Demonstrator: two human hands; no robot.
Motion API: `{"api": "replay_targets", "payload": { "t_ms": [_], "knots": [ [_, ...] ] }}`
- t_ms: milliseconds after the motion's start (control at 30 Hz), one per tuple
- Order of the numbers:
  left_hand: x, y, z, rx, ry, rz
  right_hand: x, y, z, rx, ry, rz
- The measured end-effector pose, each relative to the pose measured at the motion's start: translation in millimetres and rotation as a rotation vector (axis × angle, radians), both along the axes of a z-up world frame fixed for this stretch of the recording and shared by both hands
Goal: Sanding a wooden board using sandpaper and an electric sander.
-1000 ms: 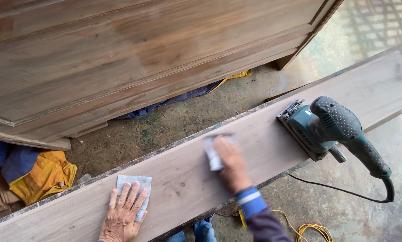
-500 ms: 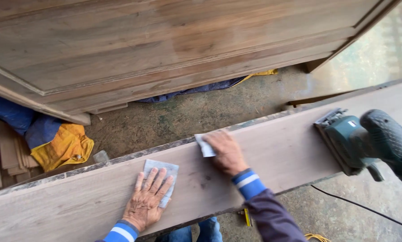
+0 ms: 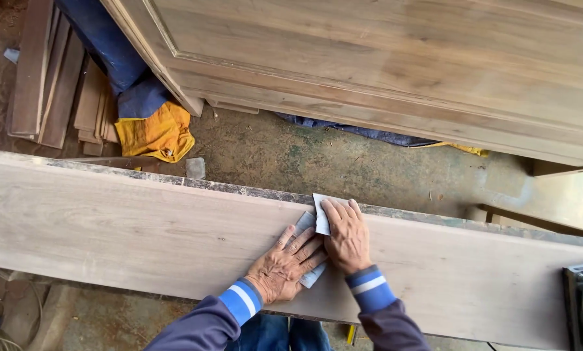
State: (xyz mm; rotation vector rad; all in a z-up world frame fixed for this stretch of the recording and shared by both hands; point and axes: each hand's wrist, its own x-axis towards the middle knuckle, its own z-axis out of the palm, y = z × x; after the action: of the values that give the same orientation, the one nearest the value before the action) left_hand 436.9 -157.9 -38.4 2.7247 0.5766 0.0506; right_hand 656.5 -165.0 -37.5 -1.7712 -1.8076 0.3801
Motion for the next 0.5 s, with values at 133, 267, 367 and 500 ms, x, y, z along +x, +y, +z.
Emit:
{"api": "replay_targets", "payload": {
  "t_ms": [133, 267, 367, 500],
  "knots": [
    [-0.5, 6.2, 11.2, -0.022, 0.015, -0.034, 104.3, -50.4, -20.2, -0.018, 0.017, 0.101],
    [3.5, 8.0, 14.3, -0.086, 0.056, -0.033, 240.2, -130.8, -31.8, -0.194, -0.326, -0.239],
    [2.4, 9.7, 10.7, -0.098, 0.061, -0.021, 249.0, -138.9, -51.9, -0.159, -0.379, -0.351],
    [2.3, 7.3, 10.4, -0.053, 0.051, -0.028, 109.0, -79.8, -42.0, 0.004, -0.065, -0.255]
  ]
}}
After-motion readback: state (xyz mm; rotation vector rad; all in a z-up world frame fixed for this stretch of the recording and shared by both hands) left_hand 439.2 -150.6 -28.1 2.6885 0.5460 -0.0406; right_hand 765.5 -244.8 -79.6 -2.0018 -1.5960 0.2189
